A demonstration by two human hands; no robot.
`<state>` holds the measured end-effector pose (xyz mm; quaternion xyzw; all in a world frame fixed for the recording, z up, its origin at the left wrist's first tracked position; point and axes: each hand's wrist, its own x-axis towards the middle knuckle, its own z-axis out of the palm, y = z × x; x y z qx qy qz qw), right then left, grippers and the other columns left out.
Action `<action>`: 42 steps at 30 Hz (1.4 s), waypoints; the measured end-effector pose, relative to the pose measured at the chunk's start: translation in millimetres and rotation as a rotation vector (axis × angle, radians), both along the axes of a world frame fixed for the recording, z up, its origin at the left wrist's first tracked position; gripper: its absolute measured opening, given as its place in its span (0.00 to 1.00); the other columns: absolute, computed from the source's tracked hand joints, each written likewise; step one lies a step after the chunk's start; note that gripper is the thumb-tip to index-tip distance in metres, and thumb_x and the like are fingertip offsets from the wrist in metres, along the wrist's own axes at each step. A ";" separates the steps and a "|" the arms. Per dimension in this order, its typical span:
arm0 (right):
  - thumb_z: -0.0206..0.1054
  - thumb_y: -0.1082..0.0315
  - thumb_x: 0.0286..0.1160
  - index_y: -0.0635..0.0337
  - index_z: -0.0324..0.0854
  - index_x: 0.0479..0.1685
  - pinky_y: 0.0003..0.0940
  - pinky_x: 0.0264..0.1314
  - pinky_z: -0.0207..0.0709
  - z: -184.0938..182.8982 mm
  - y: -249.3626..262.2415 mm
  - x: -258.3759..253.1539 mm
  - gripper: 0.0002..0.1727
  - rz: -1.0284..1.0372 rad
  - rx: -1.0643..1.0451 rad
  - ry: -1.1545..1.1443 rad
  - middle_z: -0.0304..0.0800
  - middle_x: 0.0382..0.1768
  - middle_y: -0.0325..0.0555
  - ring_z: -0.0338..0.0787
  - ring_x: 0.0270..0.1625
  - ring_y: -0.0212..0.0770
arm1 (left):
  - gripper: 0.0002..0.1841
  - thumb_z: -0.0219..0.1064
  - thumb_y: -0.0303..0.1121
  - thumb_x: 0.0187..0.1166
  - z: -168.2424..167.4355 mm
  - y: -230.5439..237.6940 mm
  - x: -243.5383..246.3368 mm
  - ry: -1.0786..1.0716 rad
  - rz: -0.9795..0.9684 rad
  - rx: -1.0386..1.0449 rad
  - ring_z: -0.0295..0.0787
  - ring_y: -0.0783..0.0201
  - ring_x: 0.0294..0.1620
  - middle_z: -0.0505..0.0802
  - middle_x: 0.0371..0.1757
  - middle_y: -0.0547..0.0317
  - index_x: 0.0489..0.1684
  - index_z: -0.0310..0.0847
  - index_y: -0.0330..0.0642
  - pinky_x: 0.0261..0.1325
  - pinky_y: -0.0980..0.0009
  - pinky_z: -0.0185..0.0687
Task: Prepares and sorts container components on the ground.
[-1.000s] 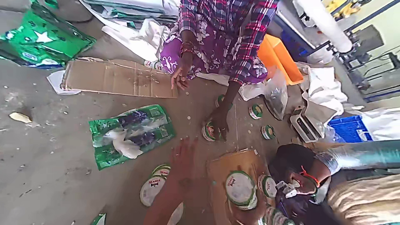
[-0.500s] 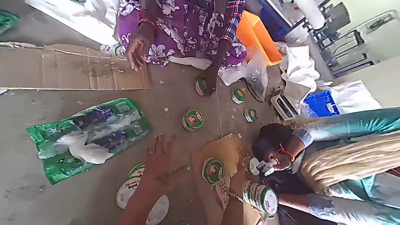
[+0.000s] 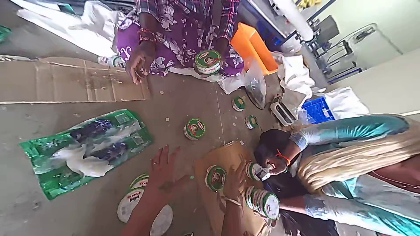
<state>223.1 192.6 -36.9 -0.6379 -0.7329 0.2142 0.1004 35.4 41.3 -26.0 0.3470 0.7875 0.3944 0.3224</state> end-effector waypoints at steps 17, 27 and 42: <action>0.39 0.56 0.95 0.56 0.63 0.81 0.44 0.62 0.86 -0.1 5.1 62.2 0.24 -0.448 -0.244 1.084 0.83 0.69 0.49 0.88 0.64 0.41 | 0.47 0.81 0.48 0.64 -6.7 -8.0 -0.4 0.021 0.026 0.035 0.47 0.21 0.90 0.61 0.89 0.26 0.88 0.65 0.41 0.79 0.24 0.49; 0.47 0.71 0.88 0.76 0.40 0.91 0.50 0.89 0.59 11.9 15.7 72.3 0.35 -0.205 0.108 0.496 0.54 0.88 0.76 0.61 0.89 0.62 | 0.48 0.83 0.48 0.62 -8.9 -0.9 -0.2 0.039 0.016 0.023 0.49 0.19 0.88 0.62 0.88 0.24 0.87 0.66 0.40 0.79 0.23 0.50; 0.56 0.57 0.85 0.71 0.52 0.91 0.78 0.88 0.34 -17.8 32.9 18.0 0.39 0.150 0.118 -0.123 0.49 0.92 0.69 0.47 0.94 0.70 | 0.47 0.82 0.49 0.61 -17.9 -5.8 3.0 0.075 0.022 0.035 0.53 0.16 0.86 0.66 0.85 0.20 0.85 0.69 0.39 0.77 0.21 0.53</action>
